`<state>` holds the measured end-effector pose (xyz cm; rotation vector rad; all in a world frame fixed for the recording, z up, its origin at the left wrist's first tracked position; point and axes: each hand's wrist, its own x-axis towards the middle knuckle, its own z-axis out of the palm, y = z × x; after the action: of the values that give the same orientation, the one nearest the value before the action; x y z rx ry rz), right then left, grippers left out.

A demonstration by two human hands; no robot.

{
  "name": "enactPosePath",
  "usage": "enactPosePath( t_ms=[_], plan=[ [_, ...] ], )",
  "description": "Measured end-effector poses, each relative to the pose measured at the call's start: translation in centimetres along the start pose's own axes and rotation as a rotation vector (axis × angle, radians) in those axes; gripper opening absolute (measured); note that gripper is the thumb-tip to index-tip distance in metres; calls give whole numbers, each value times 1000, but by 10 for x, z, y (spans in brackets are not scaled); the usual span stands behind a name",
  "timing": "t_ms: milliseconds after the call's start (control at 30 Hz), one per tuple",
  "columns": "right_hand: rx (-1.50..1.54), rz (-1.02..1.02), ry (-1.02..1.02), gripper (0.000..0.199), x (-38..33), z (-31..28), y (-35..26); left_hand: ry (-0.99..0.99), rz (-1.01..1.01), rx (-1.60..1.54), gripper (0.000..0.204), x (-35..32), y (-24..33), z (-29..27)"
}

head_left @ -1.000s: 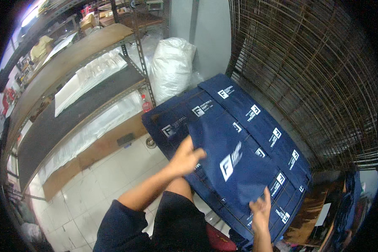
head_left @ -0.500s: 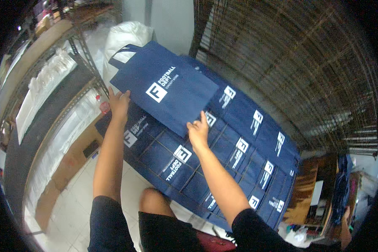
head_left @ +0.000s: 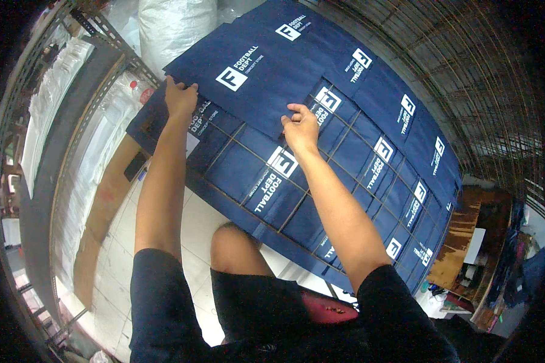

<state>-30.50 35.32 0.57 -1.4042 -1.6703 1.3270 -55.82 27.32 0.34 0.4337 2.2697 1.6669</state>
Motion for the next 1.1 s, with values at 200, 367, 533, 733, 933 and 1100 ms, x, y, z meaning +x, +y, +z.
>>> enactPosePath(
  t_ms=[200,367,533,733,933,1100],
  plan=[
    [-141,-170,102,30,-2,-2,-4,37,229,146,78,-9,20,6],
    [-229,-164,141,30,1,-1,-3,16,137,167,72,4,9,12],
    [-242,-152,124,32,7,-4,-3,57,150,147,70,13,-3,19],
    [-195,-86,48,33,12,-2,5,-16,155,133,71,25,-11,19],
    [-219,-87,46,34,12,-4,2,-112,66,43,70,1,22,17],
    [-201,-107,43,34,13,-5,6,-46,126,69,72,4,11,21]
  ],
)
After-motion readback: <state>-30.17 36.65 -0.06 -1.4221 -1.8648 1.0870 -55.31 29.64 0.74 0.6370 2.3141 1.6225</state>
